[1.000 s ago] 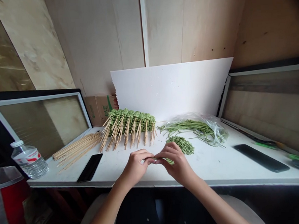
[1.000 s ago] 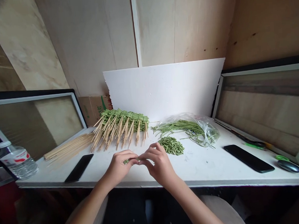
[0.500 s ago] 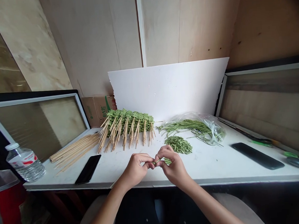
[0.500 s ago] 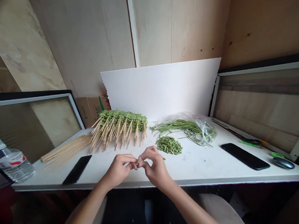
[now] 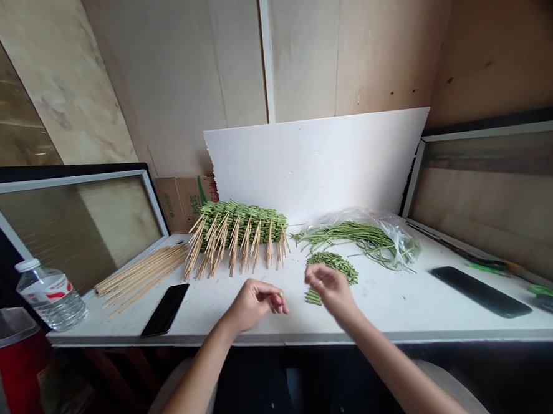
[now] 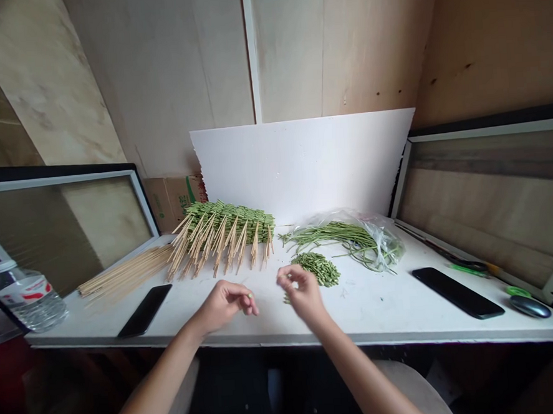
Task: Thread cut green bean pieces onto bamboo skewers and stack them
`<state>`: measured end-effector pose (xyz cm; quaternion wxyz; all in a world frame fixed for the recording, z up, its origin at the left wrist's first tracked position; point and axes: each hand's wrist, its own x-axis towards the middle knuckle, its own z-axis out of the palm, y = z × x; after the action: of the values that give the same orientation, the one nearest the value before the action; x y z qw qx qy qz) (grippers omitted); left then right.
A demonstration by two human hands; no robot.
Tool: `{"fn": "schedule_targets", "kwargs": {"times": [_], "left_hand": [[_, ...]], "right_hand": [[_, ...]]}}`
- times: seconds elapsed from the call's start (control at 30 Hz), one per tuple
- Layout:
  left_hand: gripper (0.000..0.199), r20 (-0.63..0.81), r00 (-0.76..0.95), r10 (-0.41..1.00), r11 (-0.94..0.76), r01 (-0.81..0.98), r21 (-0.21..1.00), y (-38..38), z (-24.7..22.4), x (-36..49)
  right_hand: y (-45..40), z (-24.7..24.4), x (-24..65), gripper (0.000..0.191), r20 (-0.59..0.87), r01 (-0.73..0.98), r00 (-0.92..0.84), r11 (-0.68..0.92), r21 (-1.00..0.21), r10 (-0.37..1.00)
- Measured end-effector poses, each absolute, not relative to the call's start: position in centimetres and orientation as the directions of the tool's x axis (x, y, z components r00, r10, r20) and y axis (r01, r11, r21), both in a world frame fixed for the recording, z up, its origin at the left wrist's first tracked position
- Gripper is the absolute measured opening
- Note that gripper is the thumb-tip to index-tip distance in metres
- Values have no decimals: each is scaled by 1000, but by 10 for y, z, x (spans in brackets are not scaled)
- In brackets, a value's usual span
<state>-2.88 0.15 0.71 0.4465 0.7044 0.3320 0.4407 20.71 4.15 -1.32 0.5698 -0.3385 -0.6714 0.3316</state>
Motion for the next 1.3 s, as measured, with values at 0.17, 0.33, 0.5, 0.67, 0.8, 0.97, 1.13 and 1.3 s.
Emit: {"fn": "schedule_targets", "kwargs": {"times": [0.17, 0.33, 0.5, 0.67, 0.8, 0.97, 1.13, 1.3], "left_hand": [[37, 301, 230, 925, -329, 93, 940, 12, 5, -46], [47, 276, 276, 921, -337, 206, 919, 16, -7, -37], [47, 250, 278, 927, -311, 202, 929, 19, -15, -37], [46, 221, 257, 941, -275, 195, 941, 23, -22, -35], [47, 166, 226, 960, -180, 42, 983, 23, -25, -26], [44, 161, 145, 976, -137, -161, 977, 18, -18, -18], [40, 191, 86, 978, -171, -205, 964, 18, -16, -17], [40, 245, 131, 961, -232, -111, 966, 17, -16, -12]], "right_hand": [[72, -17, 243, 33, 624, 446, 5, 557, -701, 781], [82, -51, 241, 22, 499, 752, -146, 423, -506, 855], [84, -65, 239, 31, 399, 783, -165, 366, -503, 902], [77, -41, 235, 55, 378, 624, -174, 399, -672, 909], [53, -15, 219, 54, 348, 359, -346, 465, -809, 871], [27, -10, 197, 53, 399, 308, -449, 558, -770, 799], [24, -22, 185, 26, 543, 353, -332, 636, -687, 771], [20, -24, 179, 25, 566, 305, -216, 606, -735, 796]]}}
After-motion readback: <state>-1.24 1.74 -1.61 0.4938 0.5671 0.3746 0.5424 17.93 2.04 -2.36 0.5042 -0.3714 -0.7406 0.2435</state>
